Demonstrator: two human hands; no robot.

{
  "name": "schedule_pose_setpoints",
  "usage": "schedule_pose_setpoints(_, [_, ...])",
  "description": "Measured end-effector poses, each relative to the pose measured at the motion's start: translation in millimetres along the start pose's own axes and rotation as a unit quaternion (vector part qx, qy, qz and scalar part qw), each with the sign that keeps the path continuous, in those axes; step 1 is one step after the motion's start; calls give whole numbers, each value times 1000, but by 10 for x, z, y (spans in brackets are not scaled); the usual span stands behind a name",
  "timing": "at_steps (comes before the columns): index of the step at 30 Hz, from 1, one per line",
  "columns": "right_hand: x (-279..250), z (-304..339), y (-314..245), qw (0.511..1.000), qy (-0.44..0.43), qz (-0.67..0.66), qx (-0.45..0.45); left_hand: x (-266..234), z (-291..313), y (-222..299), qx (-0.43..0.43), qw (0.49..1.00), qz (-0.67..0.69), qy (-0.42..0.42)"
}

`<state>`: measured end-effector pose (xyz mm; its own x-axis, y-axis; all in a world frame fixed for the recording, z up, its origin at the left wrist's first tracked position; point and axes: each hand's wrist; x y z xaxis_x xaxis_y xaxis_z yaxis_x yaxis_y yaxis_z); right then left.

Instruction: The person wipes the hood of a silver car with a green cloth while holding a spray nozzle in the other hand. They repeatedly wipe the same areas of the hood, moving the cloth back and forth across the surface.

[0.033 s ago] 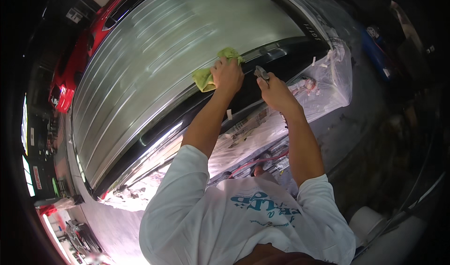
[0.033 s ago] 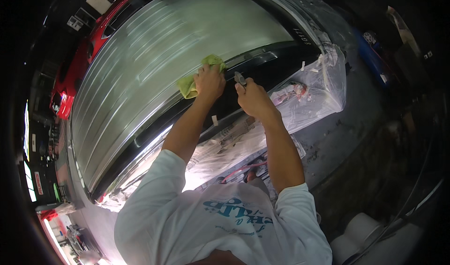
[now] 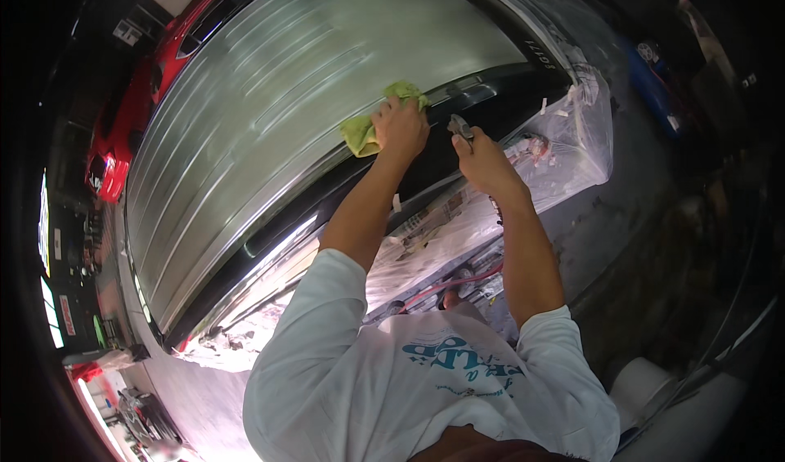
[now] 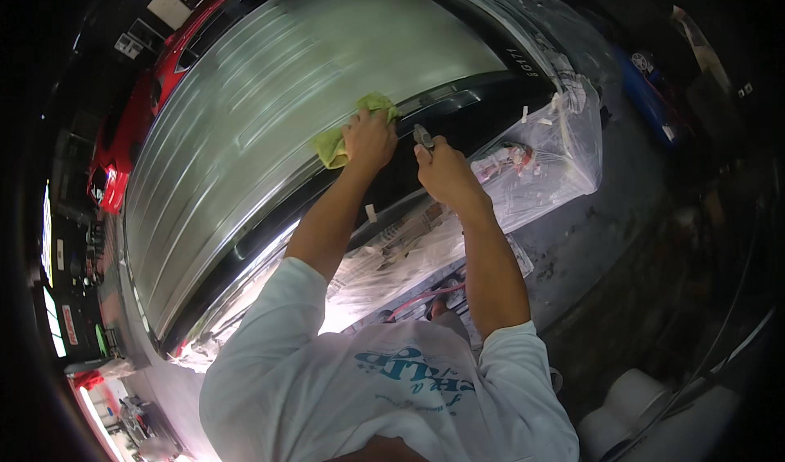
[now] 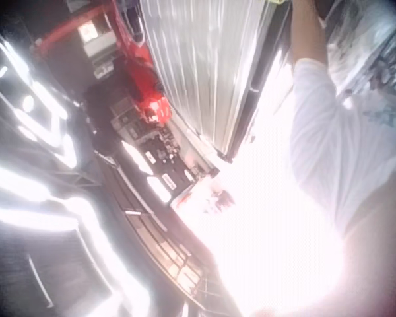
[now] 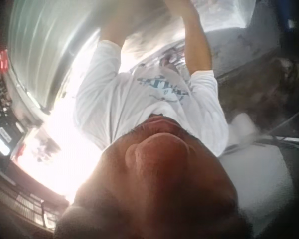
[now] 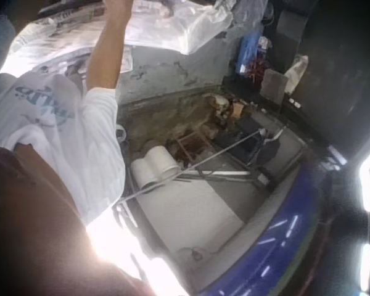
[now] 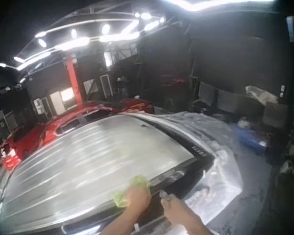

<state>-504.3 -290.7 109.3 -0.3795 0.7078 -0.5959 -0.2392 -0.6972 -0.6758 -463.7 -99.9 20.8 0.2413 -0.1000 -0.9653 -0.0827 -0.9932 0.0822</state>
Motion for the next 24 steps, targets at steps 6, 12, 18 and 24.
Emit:
schedule_pose_setpoints(6, [-374,-329,492,994,58,-92,7,289,-671,275,34,976,212,41])
schedule_pose_setpoints(12, [-570,-488,702,978,117,-169,-25,515,-1034,679,42,994,78,59])
schedule_pose_setpoints(18, [-666,-489,762,981,82,-171,-52,790,-1734,1122,72,996,47,14])
schedule_pose_setpoints(24, [-641,-754,1085,972,115,-200,-43,1031,-2121,1471,141,987,72,-2])
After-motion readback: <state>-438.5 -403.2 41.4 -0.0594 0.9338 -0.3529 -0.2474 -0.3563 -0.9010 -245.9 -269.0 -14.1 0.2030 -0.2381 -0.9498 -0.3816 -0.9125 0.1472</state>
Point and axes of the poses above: each hand's wrist, its own z-axis away from the middle knuckle, its own x-axis out of the palm, y = z × x, and after that the axes turned 13 degrees about x, right-handed
